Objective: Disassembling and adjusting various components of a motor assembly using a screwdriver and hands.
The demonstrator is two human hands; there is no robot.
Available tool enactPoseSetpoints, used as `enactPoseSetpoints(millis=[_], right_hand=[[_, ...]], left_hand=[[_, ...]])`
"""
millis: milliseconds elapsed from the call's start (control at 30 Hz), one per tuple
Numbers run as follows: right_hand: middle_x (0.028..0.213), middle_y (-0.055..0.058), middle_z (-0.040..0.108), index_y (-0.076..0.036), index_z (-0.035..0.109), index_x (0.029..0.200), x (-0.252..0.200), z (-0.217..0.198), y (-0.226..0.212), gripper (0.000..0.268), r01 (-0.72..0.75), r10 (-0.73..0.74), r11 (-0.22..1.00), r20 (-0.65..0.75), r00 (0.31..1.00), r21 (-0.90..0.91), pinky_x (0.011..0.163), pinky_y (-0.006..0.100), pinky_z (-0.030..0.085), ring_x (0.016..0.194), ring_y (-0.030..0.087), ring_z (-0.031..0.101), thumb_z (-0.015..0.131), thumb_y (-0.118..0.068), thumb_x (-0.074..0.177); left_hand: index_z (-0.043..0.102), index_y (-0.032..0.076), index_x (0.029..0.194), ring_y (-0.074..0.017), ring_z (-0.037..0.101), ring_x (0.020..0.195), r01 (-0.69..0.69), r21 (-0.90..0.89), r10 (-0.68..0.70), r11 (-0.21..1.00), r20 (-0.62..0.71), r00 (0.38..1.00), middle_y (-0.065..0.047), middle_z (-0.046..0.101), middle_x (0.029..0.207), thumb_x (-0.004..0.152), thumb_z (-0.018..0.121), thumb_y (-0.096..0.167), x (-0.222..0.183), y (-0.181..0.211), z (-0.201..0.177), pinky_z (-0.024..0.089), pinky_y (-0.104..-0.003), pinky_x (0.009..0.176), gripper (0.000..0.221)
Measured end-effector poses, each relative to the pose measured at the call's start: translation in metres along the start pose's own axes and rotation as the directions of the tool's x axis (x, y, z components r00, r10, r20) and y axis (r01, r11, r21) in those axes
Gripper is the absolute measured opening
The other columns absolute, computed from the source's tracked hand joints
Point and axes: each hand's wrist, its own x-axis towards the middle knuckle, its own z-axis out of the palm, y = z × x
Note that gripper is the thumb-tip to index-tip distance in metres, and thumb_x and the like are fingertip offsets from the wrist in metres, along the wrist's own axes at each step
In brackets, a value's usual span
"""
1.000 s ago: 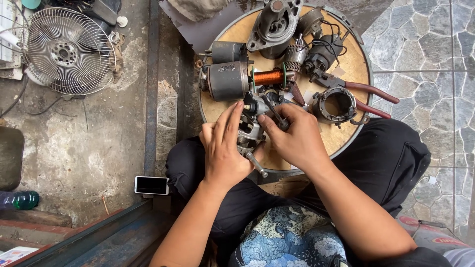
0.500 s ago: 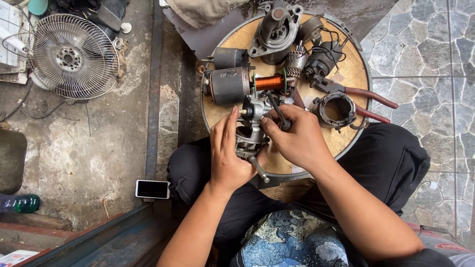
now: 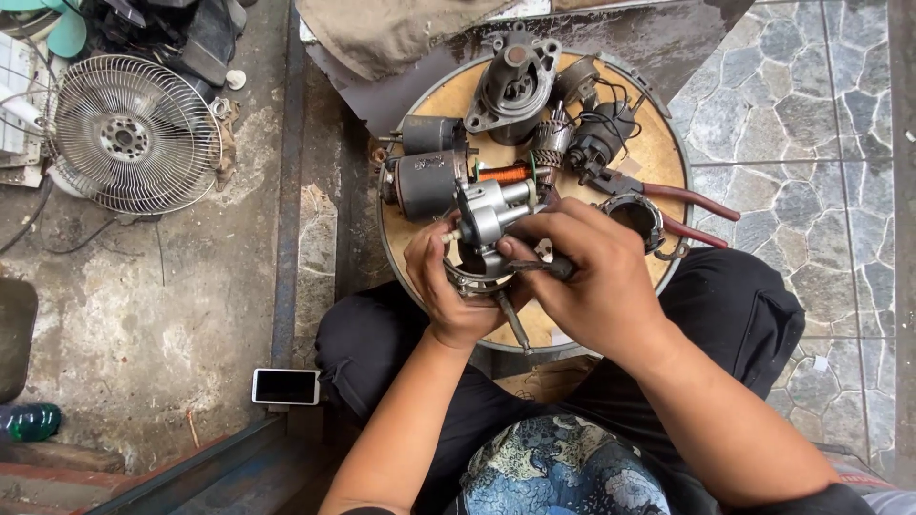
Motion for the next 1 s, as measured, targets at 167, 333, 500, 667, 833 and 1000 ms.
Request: enactPoseSetpoints(millis=[167, 333, 500, 667, 833, 1000], right_hand=[[0.076, 0.007, 0.066, -0.007, 0.075, 0.094, -0.003, 0.001, 0.001, 0.007, 0.108, -0.11, 0.991, -0.036, 0.993, -0.075, 0.061, 0.033, 0.053, 0.064, 0.026, 0.064, 0.078, -0.002, 0.089], [0.078, 0.007, 0.065, -0.008, 0.076, 0.095, -0.006, 0.0, 0.0, 0.011, 0.253, -0.271, 0.931, -0.032, 0.962, -0.263, 0.064, 0.034, 0.056, 0.07, 0.027, 0.068, 0.079, -0.003, 0.086], [0.077, 0.012, 0.064, -0.004, 0.073, 0.094, -0.001, -0.005, -0.005, 0.009, 0.125, -0.123, 0.99, 0.034, 0.992, -0.061, 0.063, 0.039, 0.055, 0.068, 0.034, 0.066, 0.08, -0.003, 0.088], [0.075, 0.011, 0.063, -0.006, 0.072, 0.093, 0.0, -0.008, -0.011, 0.011, 0.075, -0.07, 0.996, 0.088, 0.994, -0.054, 0.061, 0.04, 0.054, 0.066, 0.033, 0.064, 0.08, -0.003, 0.086], [0.086, 0.008, 0.062, 0.001, 0.07, 0.099, 0.003, -0.011, -0.017, 0.024, 0.035, -0.005, 0.988, 0.195, 0.981, -0.15, 0.054, 0.032, 0.045, 0.061, 0.019, 0.056, 0.084, -0.011, 0.084], [0.082, 0.006, 0.063, 0.001, 0.073, 0.099, 0.002, -0.01, -0.016, 0.017, 0.024, -0.018, 0.999, 0.187, 0.982, -0.032, 0.054, 0.028, 0.041, 0.062, 0.015, 0.053, 0.079, 0.001, 0.083]], left_hand=[[0.048, -0.01, 0.133, -0.0393, 0.067, 0.091, -0.012, -0.032, 0.013, 0.999, 0.011, 1.0, -0.028, 0.065, 0.105, 0.058, 0.084, 0.008, 0.002, 0.002, -0.003, 0.056, -0.054, 0.086, 0.085], [0.048, -0.01, 0.137, -0.0412, 0.065, 0.095, -0.034, -0.075, 0.035, 0.997, 0.014, 0.999, -0.029, 0.065, 0.11, 0.063, 0.086, 0.013, -0.01, -0.005, -0.01, 0.055, -0.055, 0.085, 0.086], [0.041, -0.009, 0.142, -0.0385, 0.063, 0.098, 0.009, -0.035, -0.009, 0.999, -0.004, 1.0, -0.029, 0.058, 0.112, 0.068, 0.082, 0.009, 0.001, 0.002, -0.01, 0.056, -0.045, 0.086, 0.086], [0.04, -0.01, 0.144, -0.0394, 0.063, 0.098, -0.019, -0.049, 0.019, 0.999, 0.007, 1.0, -0.029, 0.057, 0.112, 0.066, 0.079, 0.007, -0.011, -0.005, -0.012, 0.058, -0.043, 0.083, 0.089], [0.023, 0.005, 0.156, -0.0296, 0.061, 0.106, 0.016, 0.098, -0.032, 0.995, 0.161, 0.986, -0.019, 0.051, 0.127, 0.088, 0.071, 0.02, -0.013, -0.001, -0.026, 0.06, -0.04, 0.093, 0.085], [0.022, 0.002, 0.154, -0.0321, 0.061, 0.109, -0.02, 0.1, 0.0, 0.995, 0.199, 0.98, -0.021, 0.049, 0.13, 0.092, 0.073, 0.047, -0.014, -0.003, -0.027, 0.062, -0.042, 0.093, 0.091]])
